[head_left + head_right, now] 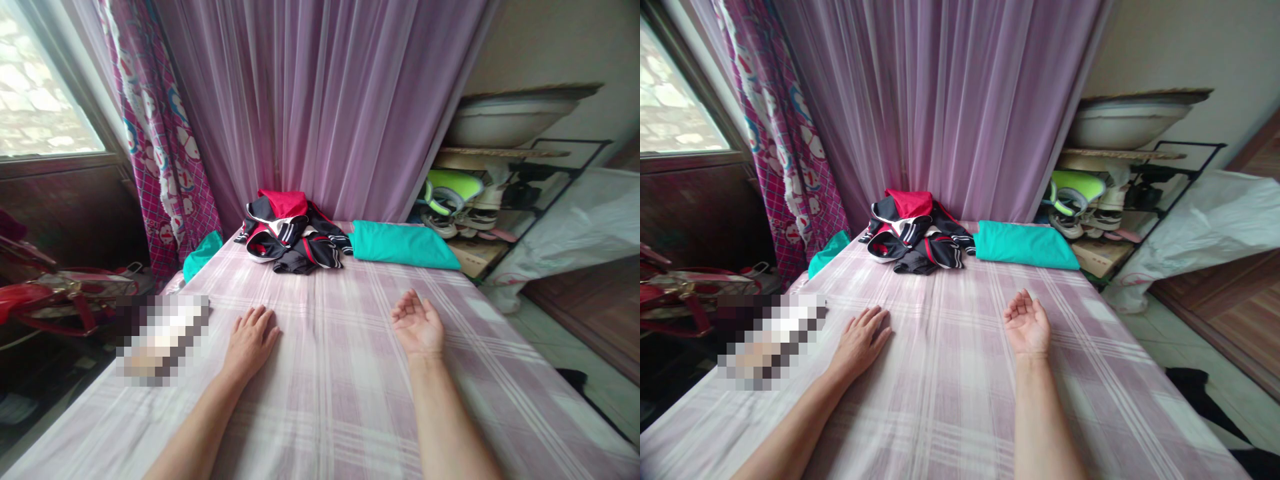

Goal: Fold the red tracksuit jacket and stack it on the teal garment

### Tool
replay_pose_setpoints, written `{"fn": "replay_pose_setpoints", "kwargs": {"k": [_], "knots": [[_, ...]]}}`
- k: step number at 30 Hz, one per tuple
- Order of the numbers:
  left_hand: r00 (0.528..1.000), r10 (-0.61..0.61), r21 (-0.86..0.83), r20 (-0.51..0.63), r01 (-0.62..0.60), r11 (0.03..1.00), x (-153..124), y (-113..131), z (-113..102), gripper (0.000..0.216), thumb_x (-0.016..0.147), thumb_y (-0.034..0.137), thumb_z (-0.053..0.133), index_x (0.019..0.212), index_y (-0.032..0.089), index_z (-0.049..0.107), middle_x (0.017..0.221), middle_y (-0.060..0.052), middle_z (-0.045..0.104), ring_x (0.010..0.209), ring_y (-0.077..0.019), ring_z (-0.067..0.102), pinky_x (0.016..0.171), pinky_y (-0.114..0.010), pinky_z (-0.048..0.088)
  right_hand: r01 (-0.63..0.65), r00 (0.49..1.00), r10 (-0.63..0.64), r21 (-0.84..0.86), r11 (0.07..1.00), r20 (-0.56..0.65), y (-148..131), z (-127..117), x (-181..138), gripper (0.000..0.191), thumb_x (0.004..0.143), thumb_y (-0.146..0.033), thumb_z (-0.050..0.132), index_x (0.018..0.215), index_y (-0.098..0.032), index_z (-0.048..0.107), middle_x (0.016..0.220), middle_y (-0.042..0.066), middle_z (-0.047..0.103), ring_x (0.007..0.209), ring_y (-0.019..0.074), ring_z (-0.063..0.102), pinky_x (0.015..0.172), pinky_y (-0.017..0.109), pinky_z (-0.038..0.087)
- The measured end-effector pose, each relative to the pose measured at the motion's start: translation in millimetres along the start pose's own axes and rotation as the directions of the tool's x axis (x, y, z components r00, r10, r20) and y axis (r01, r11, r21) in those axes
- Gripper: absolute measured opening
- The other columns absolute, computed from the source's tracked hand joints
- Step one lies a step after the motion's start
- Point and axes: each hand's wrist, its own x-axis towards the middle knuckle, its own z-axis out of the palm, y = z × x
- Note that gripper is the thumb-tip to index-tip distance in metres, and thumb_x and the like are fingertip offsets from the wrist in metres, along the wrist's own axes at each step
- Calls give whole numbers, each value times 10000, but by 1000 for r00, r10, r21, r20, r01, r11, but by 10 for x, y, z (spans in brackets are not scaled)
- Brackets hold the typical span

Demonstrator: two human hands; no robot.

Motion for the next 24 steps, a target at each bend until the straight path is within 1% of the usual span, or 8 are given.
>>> {"fn": "replay_pose_setpoints", "kwargs": {"k": [2,8,14,19,24], "knots": [[1000,-3,-7,5,3,1000,0,4,-5,464,952,404,448,1371,241,566,1479,-106,530,1395,-303,436,1148,-542,326,-6,1000,6,-5,1000,2,1,18,-12,156,840,-325,632,911,-195,680,756,-13,730,634,117,687,537,232,548],[1000,-11,-8,29,11,1000,-3,26,-41,473,959,417,437,1380,238,558,1494,-98,517,1404,-302,423,1157,-538,315,-45,996,46,15,999,-71,-8,108,-63,186,880,-305,543,921,-180,675,733,-12,729,608,112,675,515,233,542],[999,-5,-1,34,5,1000,-2,25,-44,487,965,426,424,1386,219,552,1500,-105,508,1408,-311,416,1154,-547,315,-48,997,48,7,999,-61,-13,127,-80,172,852,-316,588,916,-180,671,734,-16,730,609,112,682,515,229,545],[999,-10,1,54,10,1000,0,44,-67,493,965,422,436,1396,209,544,1508,-111,498,1413,-309,413,1159,-545,313,-58,995,58,1,998,-76,-10,131,-79,183,873,-303,550,918,-175,673,729,-12,729,600,111,680,506,229,544],[999,-9,0,47,9,1000,-6,56,-82,480,961,413,454,1387,216,552,1500,-106,509,1409,-305,421,1154,-536,326,-46,998,47,4,999,-46,-2,98,-53,174,852,-321,593,914,-178,670,733,-14,729,599,112,680,510,229,544]]}}
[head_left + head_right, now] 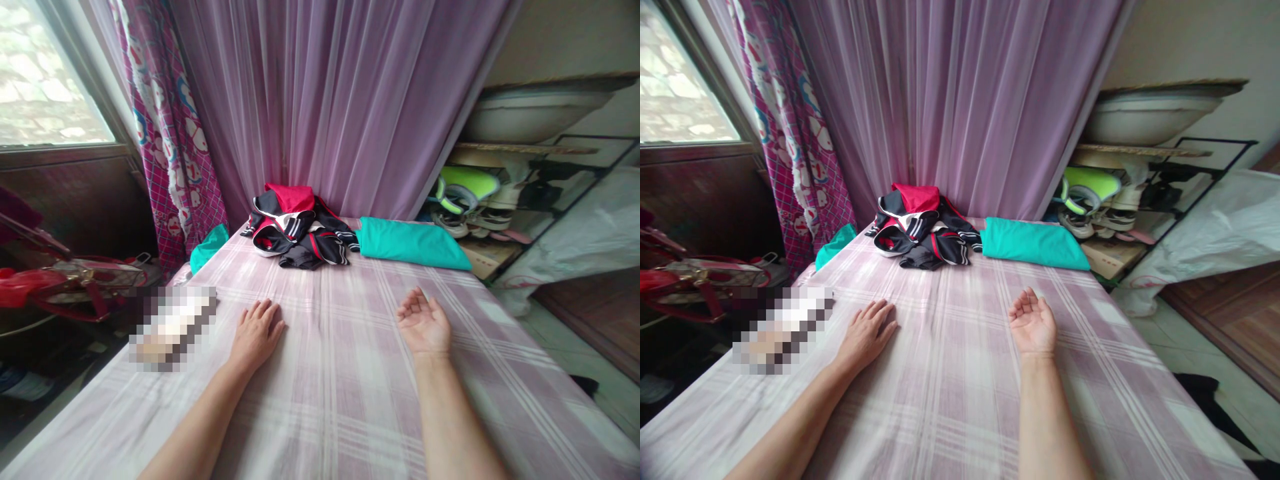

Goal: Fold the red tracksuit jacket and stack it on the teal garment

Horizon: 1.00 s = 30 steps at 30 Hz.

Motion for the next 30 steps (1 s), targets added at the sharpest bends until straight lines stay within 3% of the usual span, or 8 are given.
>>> {"fn": "replay_pose_setpoints", "kwargs": {"k": [15,18,23,30], "knots": [[998,-4,-56,-59,1,998,15,-69,87,440,943,394,485,1345,246,587,1466,-97,547,1385,-303,452,1136,-549,342,11,1000,-11,114,993,-8,-20,-27,-5,182,867,-316,577,943,-179,670,762,-17,737,621,108,683,514,226,522],[999,-19,-83,-41,16,996,102,-115,51,444,950,400,455,1327,213,598,1427,-103,586,1348,-288,497,1119,-501,376,5,1000,-5,118,993,-6,-1,-33,10,182,843,-317,613,943,-177,674,765,-19,739,624,107,684,524,225,523],[996,-20,-128,84,31,991,553,-146,-164,474,952,423,422,1318,178,597,1229,-109,716,1128,-256,663,994,-380,479,-31,999,32,126,991,-3,54,-4,33,183,812,-300,652,938,-170,682,755,-21,738,627,104,683,536,221,529],[979,-189,-161,69,198,967,1690,-38,-431,433,930,433,478,1266,218,646,1218,-78,725,1122,-246,669,908,-315,494,-67,998,66,119,991,16,122,-1,61,167,795,-288,682,931,-194,705,775,-16,750,644,107,683,554,227,540]]}}
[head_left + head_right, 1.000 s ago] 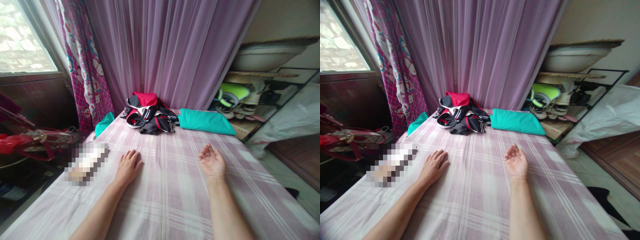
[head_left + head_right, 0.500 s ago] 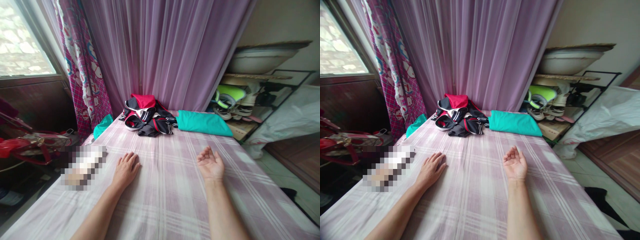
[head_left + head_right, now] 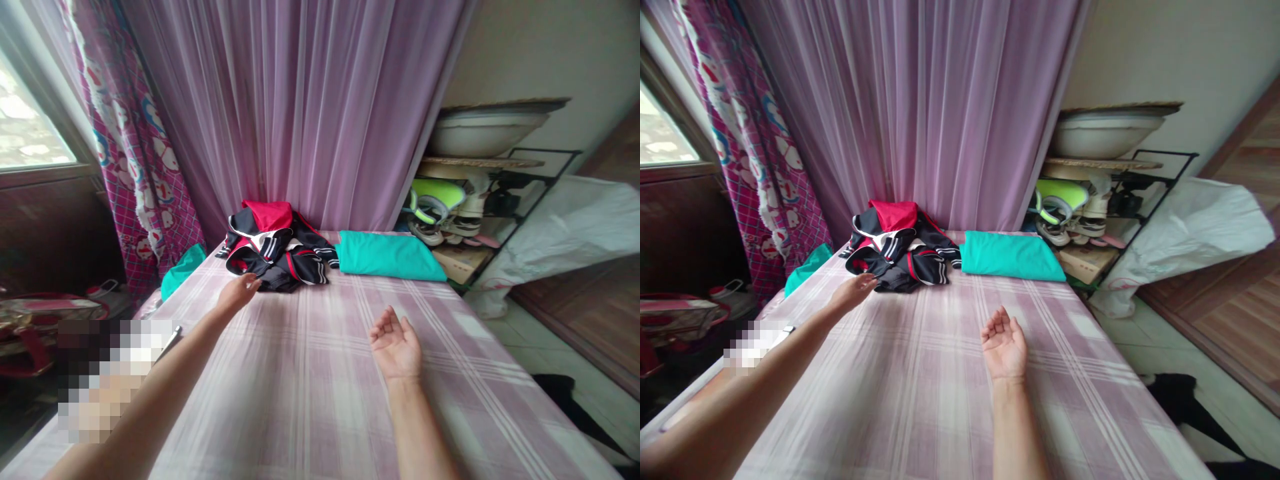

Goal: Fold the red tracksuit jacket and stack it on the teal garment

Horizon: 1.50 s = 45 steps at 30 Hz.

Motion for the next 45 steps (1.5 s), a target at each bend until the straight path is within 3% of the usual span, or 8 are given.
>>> {"fn": "replay_pose_setpoints", "kwargs": {"k": [6,14,18,21,26,32,36,45], "knots": [[991,-129,-24,-32,128,991,676,213,-38,436,903,492,484,1142,211,717,1164,-108,737,1104,-303,668,817,-332,507,-16,999,17,11,1000,-39,44,18,4,161,791,-286,678,920,-200,722,758,-12,744,640,110,674,547,228,535],[977,-180,-80,-114,171,982,896,476,49,422,874,441,517,1147,171,692,1112,-137,741,1015,-314,685,779,-363,509,2,1000,-3,-25,1000,-29,85,24,3,160,777,-284,700,914,-205,725,766,-11,746,647,108,670,558,224,541],[968,-112,-75,-222,97,992,700,593,87,423,900,417,497,1248,224,640,1180,-104,721,1072,-304,659,817,-366,490,24,1000,-25,-49,999,-9,95,-16,29,142,796,-289,685,915,-220,721,775,-12,749,651,116,677,555,236,545],[938,181,115,-297,-153,982,434,572,134,319,915,372,490,1111,234,701,1104,-104,728,1061,-305,649,878,-401,462,44,998,-40,-98,994,49,110,-55,54,164,787,-311,711,929,-230,714,794,-20,753,671,112,687,576,237,552],[840,527,373,-128,-452,811,-86,368,214,242,934,285,489,968,218,719,919,-104,716,920,-270,655,871,-407,448,49,997,-42,-98,994,66,122,-61,71,177,781,-323,720,924,-219,712,779,-15,749,664,117,690,571,237,552],[736,677,345,-13,-632,694,-732,299,351,256,975,256,452,954,215,703,852,-79,695,849,-226,641,837,-376,454,21,999,-19,-65,998,32,114,-21,62,144,768,-292,718,889,-214,709,760,-20,749,641,111,684,551,229,549],[691,718,235,88,-715,659,-787,322,312,263,984,323,452,992,228,698,918,-66,722,891,-222,653,837,-363,467,38,996,-30,-97,995,85,107,-47,65,183,750,-308,748,899,-213,701,763,-34,750,645,98,687,568,217,553],[922,337,343,-190,-260,903,270,256,-198,498,899,340,543,1379,203,539,1430,-138,551,1302,-319,504,1052,-435,405,23,998,-19,-76,997,57,115,-52,74,171,761,-296,732,905,-209,708,771,-24,753,653,104,694,565,217,560]]}}
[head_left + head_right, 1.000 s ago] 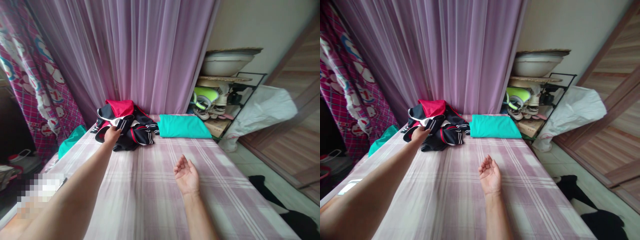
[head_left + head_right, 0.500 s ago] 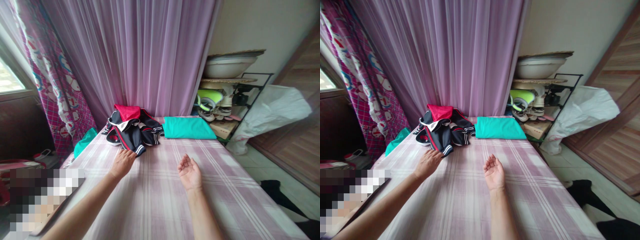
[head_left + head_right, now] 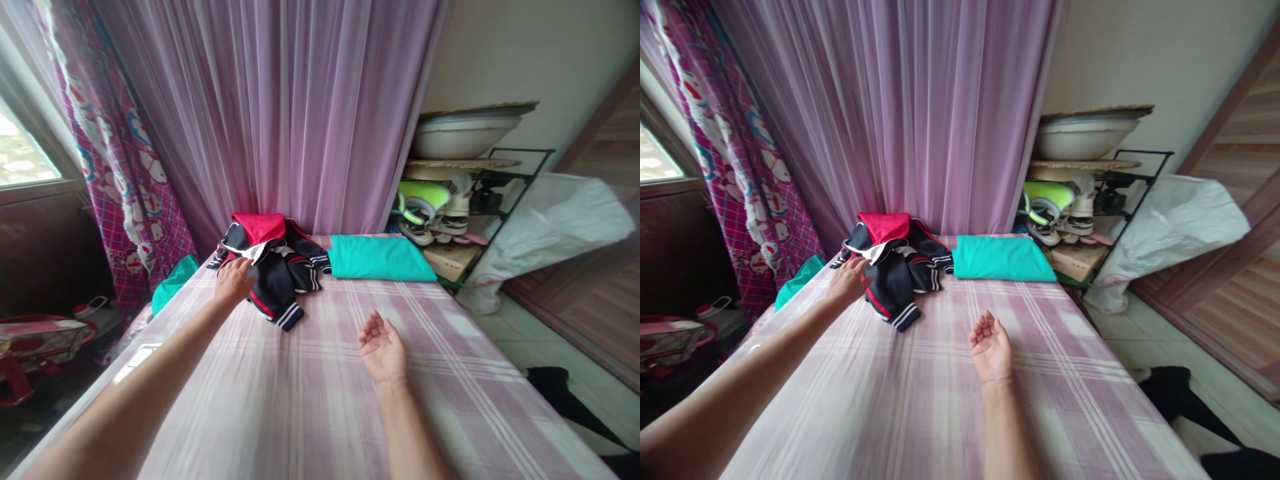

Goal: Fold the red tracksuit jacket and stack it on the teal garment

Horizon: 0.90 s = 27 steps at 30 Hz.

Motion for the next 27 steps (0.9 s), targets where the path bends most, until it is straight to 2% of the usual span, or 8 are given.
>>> {"fn": "replay_pose_setpoints", "kwargs": {"k": [4,7,10,13,16,19,25,27], "knots": [[999,-47,82,-15,48,995,336,-93,77,622,850,306,599,1448,191,472,1559,-172,394,1434,-354,343,1110,-490,331,17,1000,-16,-39,999,27,5,-26,3,181,769,-311,736,928,-231,707,791,-36,755,679,101,698,586,219,565],[999,-22,109,-31,25,994,526,-109,111,455,860,307,581,1311,255,605,1544,-118,435,1438,-341,342,1114,-497,312,17,1000,-16,-40,999,17,12,-26,-3,186,770,-309,735,938,-232,711,809,-29,758,690,105,698,590,223,564],[1000,11,79,-26,-9,997,651,-74,57,279,923,341,481,1061,243,703,1321,-104,640,1312,-306,506,1079,-449,352,3,1000,-3,-16,1000,-16,22,-5,-9,194,763,-303,733,936,-216,720,808,-17,757,681,108,694,585,224,560],[998,55,34,-11,-55,998,585,4,-37,340,965,369,382,1039,211,674,991,-107,728,1054,-278,653,949,-383,445,8,999,-8,-3,1000,-33,33,3,-9,184,766,-296,726,930,-212,723,802,-13,756,673,109,690,579,223,556],[988,145,-25,-56,-147,989,222,90,-64,340,962,341,363,1104,216,646,979,-96,712,966,-254,668,846,-334,481,16,1000,-16,-17,1000,-18,41,-16,-1,168,779,-293,718,931,-221,722,810,-13,756,682,112,694,586,228,558],[963,261,-118,-73,-268,956,-388,202,-6,342,949,304,380,1164,244,639,979,-78,704,928,-216,664,803,-294,498,13,1000,-13,-29,999,2,36,-37,11,176,774,-293,726,935,-222,720,816,-12,758,687,116,697,600,236,565],[818,574,-317,39,-535,783,-1552,639,-8,408,972,268,319,1223,285,640,860,-66,706,779,-212,677,690,-317,548,3,1000,-1,-76,997,20,29,-1,18,175,770,-306,726,927,-228,718,795,-15,756,665,122,696,579,236,561],[813,580,-397,44,-519,757,-1736,752,-83,411,971,275,320,1232,310,636,900,-63,727,787,-219,691,696,-335,567,-2,999,9,-147,989,46,45,45,-41,239,737,-329,761,951,-230,723,834,-1,766,697,134,706,577,234,554]]}}
